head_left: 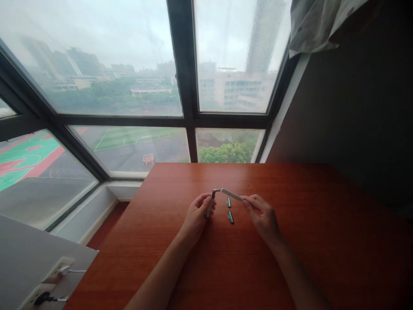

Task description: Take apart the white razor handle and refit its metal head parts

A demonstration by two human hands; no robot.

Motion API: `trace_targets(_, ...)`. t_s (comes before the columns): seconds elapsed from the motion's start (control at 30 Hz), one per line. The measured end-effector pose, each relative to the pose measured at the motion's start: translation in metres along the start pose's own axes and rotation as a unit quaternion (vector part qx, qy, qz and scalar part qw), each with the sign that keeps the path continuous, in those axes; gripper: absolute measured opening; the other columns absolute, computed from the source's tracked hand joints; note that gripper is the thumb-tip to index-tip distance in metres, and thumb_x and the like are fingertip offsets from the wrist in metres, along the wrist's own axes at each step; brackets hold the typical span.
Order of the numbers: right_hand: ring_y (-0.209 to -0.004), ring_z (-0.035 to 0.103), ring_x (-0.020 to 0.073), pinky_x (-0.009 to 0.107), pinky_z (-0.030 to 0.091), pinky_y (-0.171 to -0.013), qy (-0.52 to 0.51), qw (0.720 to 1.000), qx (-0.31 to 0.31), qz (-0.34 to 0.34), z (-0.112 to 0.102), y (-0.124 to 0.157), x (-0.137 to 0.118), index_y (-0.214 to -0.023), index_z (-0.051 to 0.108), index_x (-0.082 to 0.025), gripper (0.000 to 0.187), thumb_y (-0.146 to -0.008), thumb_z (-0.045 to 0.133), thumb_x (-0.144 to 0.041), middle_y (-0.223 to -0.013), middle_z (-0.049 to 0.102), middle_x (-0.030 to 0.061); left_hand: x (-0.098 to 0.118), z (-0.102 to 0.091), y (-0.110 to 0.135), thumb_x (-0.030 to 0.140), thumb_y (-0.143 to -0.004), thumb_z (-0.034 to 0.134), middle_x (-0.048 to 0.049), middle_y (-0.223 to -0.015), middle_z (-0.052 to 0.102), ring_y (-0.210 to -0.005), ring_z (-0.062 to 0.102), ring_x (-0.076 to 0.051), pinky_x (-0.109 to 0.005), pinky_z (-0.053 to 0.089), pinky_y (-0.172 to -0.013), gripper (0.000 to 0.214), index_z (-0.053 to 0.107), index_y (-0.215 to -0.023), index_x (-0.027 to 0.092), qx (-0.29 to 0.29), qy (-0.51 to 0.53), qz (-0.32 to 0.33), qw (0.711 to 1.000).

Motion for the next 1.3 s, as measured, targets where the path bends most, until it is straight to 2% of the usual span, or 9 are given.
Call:
trace_targets(0.33,-0.076,0.061,0.018,0.026,0.048,-0.066,-0.005,1.0,-0.003,-0.014,0.0011,-0.0003,-0.0028,-0.097,0.072,-0.021,0.024,-0.09,0.053,-0.033,-0.082,0.064,0.0045,0.0,0.0035,0.0017,0.043,-0.068,0.077,-0.004,-0.076,0.064,-0.064,0.055,-0.012,-0.022,0.04,-0.058,0.038,0.066,-0.092,0.016,-0.008,-0.023,-0.008,1.0)
trace_targets(0.57,-0.075,0.06,0.0174,0.026,0.047,-0.067,-0.001,1.0,-0.001,-0.008,-0.0006,0.0003,-0.0015,-0.1,0.072,-0.022,0.023,-0.091,0.053,-0.032,-0.082,0.062,0.0036,0.0012,0.0013,0.0008,0.041,-0.069,0.077,-0.0024,-0.074,0.063,-0.062,0.054,-0.01,-0.021,0.039,-0.057,0.035,0.066,-0.091,0.016,0.005,0.009,-0.008,1.0)
trace_targets(0.93,-0.074,0.06,0.0176,0.026,0.047,-0.065,-0.019,1.0,-0.01,-0.012,0.0015,-0.0002,-0.0052,-0.097,0.072,-0.021,0.023,-0.09,0.053,-0.032,-0.08,0.062,0.0037,0.0,0.005,0.0025,0.043,-0.069,0.077,-0.0027,-0.074,0.064,-0.063,0.054,-0.01,-0.021,0.039,-0.057,0.036,0.066,-0.092,0.017,-0.021,-0.003,-0.01,1.0)
trace_targets(1.3,-0.074,0.058,0.0166,0.027,0.046,-0.066,-0.016,0.999,-0.016,-0.028,0.0041,0.0003,-0.0076,-0.097,0.071,-0.021,0.02,-0.091,0.053,-0.029,-0.081,0.061,0.0035,-0.0027,0.0083,0.0044,0.042,-0.078,0.068,-0.0028,-0.074,0.062,-0.059,0.048,-0.009,-0.021,0.037,-0.055,0.031,0.064,-0.095,0.016,-0.06,-0.064,-0.001,0.996)
Point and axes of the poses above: each hand's wrist, its own y-axis away from the middle knuckle, its own z-axis out of the palm, x = y × z, the point moved 5 cm from there along -y, towards the middle knuckle
